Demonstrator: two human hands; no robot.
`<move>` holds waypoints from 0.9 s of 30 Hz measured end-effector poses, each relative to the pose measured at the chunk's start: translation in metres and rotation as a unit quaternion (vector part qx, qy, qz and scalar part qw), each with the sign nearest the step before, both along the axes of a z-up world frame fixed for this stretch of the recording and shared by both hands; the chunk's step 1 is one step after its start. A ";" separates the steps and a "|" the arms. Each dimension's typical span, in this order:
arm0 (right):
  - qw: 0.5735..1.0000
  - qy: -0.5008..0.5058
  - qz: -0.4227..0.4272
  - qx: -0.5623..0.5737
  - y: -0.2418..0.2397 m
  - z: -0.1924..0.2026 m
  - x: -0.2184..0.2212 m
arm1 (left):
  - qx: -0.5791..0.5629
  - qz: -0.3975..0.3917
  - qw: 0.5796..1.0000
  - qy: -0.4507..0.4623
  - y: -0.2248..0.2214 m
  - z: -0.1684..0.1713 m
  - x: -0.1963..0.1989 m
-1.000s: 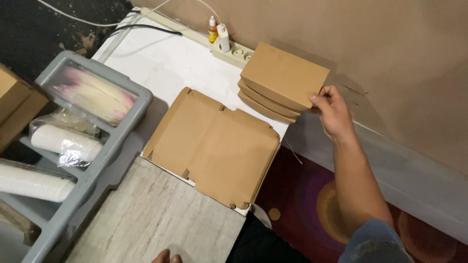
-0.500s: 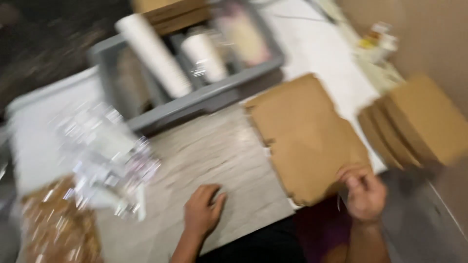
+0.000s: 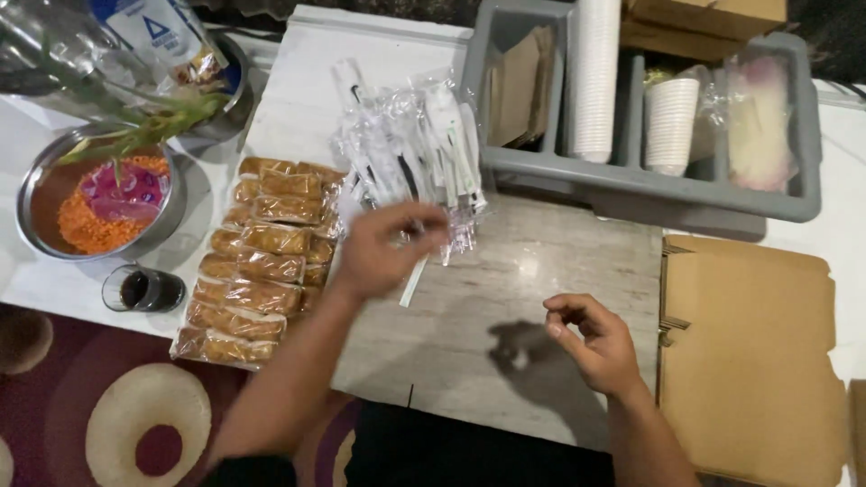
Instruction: Fold cardboard boxes and pack them with wrapped food items and plastic cutlery
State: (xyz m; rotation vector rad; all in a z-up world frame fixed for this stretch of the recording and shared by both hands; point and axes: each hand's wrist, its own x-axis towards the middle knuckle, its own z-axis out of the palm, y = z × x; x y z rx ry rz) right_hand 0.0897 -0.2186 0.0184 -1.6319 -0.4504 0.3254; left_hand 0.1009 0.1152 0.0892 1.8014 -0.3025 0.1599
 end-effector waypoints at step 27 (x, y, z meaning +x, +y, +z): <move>0.972 0.202 -0.071 0.095 0.024 -0.109 0.053 | -0.029 0.140 0.986 -0.086 0.165 -0.005 0.378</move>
